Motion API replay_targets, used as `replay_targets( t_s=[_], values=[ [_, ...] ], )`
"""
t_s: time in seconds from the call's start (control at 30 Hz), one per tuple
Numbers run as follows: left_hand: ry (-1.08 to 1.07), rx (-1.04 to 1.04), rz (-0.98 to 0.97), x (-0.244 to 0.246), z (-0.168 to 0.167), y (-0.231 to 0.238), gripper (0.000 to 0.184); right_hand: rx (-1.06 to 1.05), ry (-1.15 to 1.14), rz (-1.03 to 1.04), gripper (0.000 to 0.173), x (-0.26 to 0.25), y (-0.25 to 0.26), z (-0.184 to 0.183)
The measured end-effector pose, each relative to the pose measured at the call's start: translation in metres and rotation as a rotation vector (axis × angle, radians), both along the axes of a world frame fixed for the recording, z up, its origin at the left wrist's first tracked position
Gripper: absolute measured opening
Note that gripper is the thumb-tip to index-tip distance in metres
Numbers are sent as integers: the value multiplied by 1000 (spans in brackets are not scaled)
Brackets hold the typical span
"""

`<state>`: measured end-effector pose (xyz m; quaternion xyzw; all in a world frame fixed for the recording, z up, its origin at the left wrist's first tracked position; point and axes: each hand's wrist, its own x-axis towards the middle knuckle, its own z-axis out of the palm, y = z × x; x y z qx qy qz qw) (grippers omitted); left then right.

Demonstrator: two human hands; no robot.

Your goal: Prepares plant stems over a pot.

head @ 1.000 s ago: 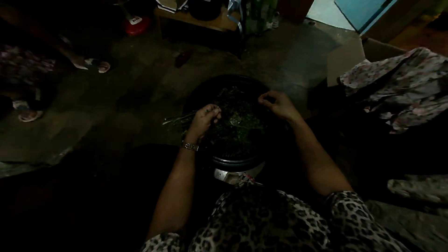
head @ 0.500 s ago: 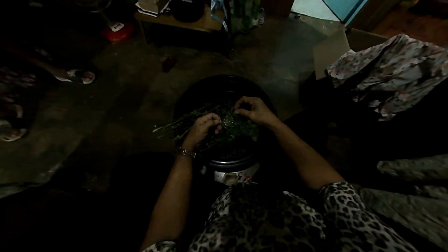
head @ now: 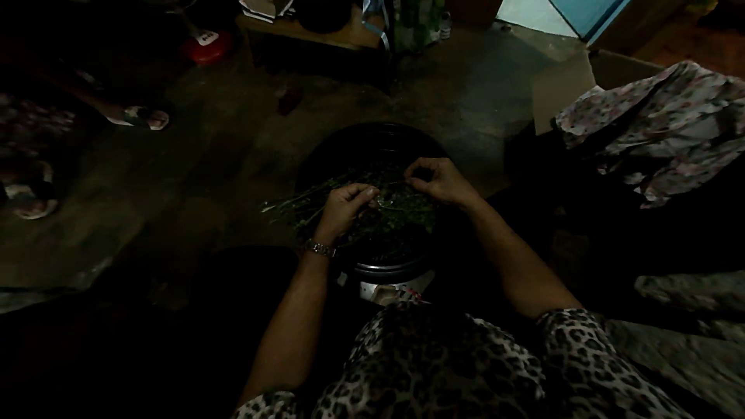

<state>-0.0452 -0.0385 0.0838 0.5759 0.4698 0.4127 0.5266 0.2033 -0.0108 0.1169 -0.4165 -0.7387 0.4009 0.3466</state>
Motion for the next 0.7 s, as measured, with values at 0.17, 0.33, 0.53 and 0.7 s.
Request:
replay_targets(
  t_s=[0.17,0.33,0.53,0.7],
  values=[
    [48,1,62,0,7,-2,14,57,-45,9,11,2,1,1],
    [13,14,116,-12,5,5,14,-38,-35,-68,10,17,2,17],
    [-94,30,110,-20,3,6,16,-46,12,-158,6,33,9,20],
    [1,-27,38,-6,11,-3,16,16,-56,46,33,8,6,0]
  ],
)
